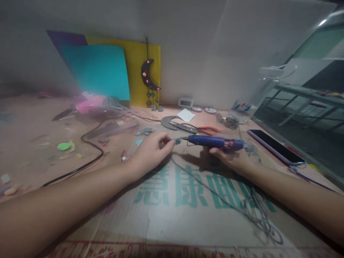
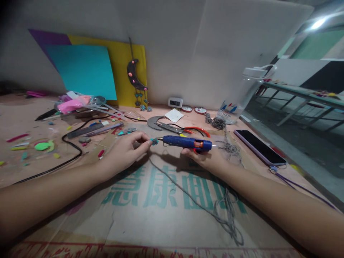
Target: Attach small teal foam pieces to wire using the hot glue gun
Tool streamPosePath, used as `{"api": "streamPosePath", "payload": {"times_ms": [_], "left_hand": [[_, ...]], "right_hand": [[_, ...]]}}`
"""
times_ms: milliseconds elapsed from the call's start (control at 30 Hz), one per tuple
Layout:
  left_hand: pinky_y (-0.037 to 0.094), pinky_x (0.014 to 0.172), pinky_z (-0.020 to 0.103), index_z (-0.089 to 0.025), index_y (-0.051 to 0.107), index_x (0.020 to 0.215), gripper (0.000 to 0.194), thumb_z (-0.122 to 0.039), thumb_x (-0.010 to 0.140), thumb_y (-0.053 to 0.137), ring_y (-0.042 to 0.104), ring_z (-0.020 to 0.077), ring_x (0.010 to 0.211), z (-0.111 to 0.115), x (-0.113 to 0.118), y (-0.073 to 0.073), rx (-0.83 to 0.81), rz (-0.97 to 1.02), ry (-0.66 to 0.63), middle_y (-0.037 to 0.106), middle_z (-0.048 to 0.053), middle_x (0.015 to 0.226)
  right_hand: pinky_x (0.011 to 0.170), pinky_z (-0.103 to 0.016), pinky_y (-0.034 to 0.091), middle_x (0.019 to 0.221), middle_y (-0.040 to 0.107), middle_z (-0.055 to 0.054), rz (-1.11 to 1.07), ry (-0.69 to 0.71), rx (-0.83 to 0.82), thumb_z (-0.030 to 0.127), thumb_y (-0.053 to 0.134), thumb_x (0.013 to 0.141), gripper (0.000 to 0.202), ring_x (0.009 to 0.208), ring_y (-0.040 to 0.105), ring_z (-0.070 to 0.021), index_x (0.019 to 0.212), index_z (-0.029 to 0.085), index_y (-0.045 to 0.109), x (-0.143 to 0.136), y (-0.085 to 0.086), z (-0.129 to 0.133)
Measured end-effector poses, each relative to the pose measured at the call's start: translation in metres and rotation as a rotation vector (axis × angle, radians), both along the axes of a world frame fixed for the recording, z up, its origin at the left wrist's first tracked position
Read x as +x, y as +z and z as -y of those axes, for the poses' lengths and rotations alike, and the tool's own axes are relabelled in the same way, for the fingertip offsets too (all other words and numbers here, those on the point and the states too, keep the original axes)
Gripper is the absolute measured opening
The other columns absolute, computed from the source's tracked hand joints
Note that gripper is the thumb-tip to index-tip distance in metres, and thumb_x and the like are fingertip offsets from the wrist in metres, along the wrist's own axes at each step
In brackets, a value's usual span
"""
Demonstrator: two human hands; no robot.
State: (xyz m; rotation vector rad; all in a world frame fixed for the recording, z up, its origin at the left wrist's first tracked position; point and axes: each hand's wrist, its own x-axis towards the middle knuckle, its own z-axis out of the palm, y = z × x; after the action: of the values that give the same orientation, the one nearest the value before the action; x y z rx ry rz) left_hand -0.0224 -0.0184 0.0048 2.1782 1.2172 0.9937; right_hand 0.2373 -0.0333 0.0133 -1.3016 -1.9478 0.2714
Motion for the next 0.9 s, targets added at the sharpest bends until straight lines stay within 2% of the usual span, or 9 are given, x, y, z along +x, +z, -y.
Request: {"api": "streamPosePath", "payload": {"times_ms": [167,267,400,600,833,900], "left_hand": [[0.040,0.068,0.028,-0.017,0.059,0.077,0.019,-0.030,0.090,0.051,0.057,0.0167,0.075,0.0001,0.0002,-0.0001,-0.020,-0.024,-0.004,0.064,0.001,0.079],[0.039,0.068,0.028,-0.017,0.060,0.079,0.019,-0.030,0.090,0.051,0.056,0.0168,0.075,0.0005,0.0004,0.0004,-0.029,-0.034,0.003,0.064,0.001,0.081],[0.039,0.067,0.028,-0.017,0.060,0.078,0.020,-0.030,0.090,0.051,0.056,0.0172,0.076,0.0014,0.0012,0.0014,-0.026,-0.033,0.005,0.064,0.001,0.079],[0.041,0.070,0.029,-0.018,0.060,0.080,0.018,-0.030,0.090,0.050,0.057,0.0181,0.078,0.0013,0.0012,0.0018,0.001,-0.043,0.003,0.065,0.001,0.081],[0.043,0.073,0.029,-0.018,0.058,0.078,0.016,-0.028,0.089,0.051,0.058,0.0179,0.077,0.0008,0.0005,-0.0003,0.047,-0.042,0.004,0.066,0.001,0.082],[0.043,0.074,0.029,-0.018,0.058,0.078,0.016,-0.028,0.089,0.051,0.058,0.0179,0.077,0.0009,0.0003,-0.0001,0.047,-0.041,0.005,0.066,0.001,0.082]], "right_hand": [[0.066,-0.035,0.058,0.076,0.072,-0.004,0.021,0.132,-0.114,0.054,0.065,0.080,0.028,0.070,0.068,-0.0230,0.078,0.026,0.068,0.0026,-0.0039,-0.0032],[0.059,-0.033,0.056,0.070,0.070,-0.003,0.045,0.101,-0.082,0.053,0.065,0.080,0.028,0.063,0.066,-0.0210,0.076,0.025,0.067,0.0056,-0.0077,-0.0043],[0.064,-0.033,0.056,0.074,0.071,-0.004,0.030,0.070,-0.041,0.047,0.068,0.079,0.024,0.067,0.067,-0.0220,0.074,0.024,0.065,0.0056,-0.0078,-0.0044],[0.063,-0.036,0.055,0.070,0.069,-0.004,0.026,0.009,-0.002,0.053,0.069,0.074,0.029,0.066,0.066,-0.0245,0.073,0.024,0.064,0.0020,-0.0041,-0.0035],[0.074,-0.037,0.057,0.078,0.073,-0.005,0.035,0.095,-0.102,0.058,0.064,0.079,0.033,0.077,0.070,-0.0259,0.079,0.025,0.068,0.0029,-0.0042,-0.0027],[0.073,-0.038,0.058,0.078,0.072,-0.005,0.051,0.071,-0.093,0.059,0.064,0.078,0.034,0.077,0.069,-0.0259,0.078,0.025,0.068,0.0036,-0.0051,-0.0028]]}}
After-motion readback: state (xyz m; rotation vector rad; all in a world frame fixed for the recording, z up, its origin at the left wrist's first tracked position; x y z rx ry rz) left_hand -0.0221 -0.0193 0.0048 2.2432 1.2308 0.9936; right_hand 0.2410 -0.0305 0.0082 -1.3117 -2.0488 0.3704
